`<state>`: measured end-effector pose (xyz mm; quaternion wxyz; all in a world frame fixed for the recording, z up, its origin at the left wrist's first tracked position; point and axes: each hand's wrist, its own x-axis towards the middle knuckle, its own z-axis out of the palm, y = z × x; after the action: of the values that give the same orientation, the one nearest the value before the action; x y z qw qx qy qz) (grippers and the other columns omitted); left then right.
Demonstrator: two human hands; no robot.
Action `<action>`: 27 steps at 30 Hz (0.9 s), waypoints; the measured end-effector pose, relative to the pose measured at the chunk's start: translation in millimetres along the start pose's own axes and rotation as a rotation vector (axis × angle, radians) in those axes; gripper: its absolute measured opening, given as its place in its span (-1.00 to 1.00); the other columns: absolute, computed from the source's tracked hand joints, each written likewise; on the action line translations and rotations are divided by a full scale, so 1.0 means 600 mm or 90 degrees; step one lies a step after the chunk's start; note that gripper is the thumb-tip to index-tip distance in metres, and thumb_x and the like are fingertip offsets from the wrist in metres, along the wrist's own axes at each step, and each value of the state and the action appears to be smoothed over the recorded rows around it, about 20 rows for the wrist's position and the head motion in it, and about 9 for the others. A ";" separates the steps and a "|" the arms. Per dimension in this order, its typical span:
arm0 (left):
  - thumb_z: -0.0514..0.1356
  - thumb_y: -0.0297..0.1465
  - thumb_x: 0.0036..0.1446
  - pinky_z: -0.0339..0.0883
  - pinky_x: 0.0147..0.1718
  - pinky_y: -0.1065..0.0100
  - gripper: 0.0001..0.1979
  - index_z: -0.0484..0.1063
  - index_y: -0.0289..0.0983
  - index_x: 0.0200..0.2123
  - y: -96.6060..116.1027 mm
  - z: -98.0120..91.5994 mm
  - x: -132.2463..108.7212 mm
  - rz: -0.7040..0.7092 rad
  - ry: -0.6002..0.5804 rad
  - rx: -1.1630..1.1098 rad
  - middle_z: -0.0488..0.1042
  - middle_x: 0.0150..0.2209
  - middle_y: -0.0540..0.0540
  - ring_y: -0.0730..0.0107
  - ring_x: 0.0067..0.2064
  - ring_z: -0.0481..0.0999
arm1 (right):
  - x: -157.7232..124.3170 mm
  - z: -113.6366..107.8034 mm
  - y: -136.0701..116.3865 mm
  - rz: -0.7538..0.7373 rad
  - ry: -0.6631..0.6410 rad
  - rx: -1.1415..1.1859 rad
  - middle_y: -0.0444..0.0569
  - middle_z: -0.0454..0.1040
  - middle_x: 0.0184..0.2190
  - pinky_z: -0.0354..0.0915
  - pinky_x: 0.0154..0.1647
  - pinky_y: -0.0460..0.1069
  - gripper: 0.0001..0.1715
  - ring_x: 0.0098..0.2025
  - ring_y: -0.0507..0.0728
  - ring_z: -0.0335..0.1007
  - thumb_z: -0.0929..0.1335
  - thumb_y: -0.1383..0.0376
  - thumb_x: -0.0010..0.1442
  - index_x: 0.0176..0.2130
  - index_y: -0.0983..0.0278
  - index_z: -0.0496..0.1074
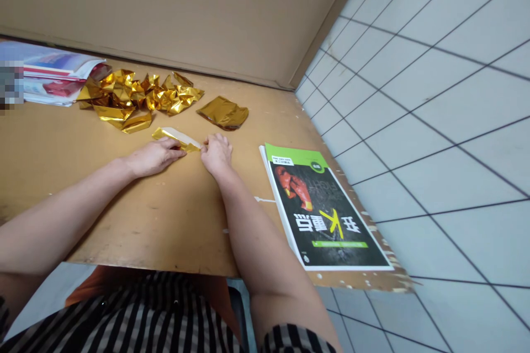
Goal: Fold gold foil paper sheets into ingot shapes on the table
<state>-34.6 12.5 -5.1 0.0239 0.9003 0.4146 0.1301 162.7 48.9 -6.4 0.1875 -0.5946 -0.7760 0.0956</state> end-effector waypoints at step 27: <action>0.00 -0.31 0.35 0.35 -0.04 0.22 -0.66 0.54 -0.23 -0.03 0.000 0.006 0.002 -0.014 0.010 -0.021 0.49 -0.10 -0.19 0.20 0.00 0.43 | -0.058 0.002 -0.047 -0.179 -0.072 -0.221 0.31 0.38 0.10 0.12 0.10 0.15 -0.45 0.09 0.30 0.20 0.09 0.45 0.29 0.16 0.45 0.37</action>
<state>-32.9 13.7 -8.3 0.0368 0.8942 0.4224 0.1436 145.1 8.0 -3.4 0.0499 -0.4978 -0.8652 -0.0331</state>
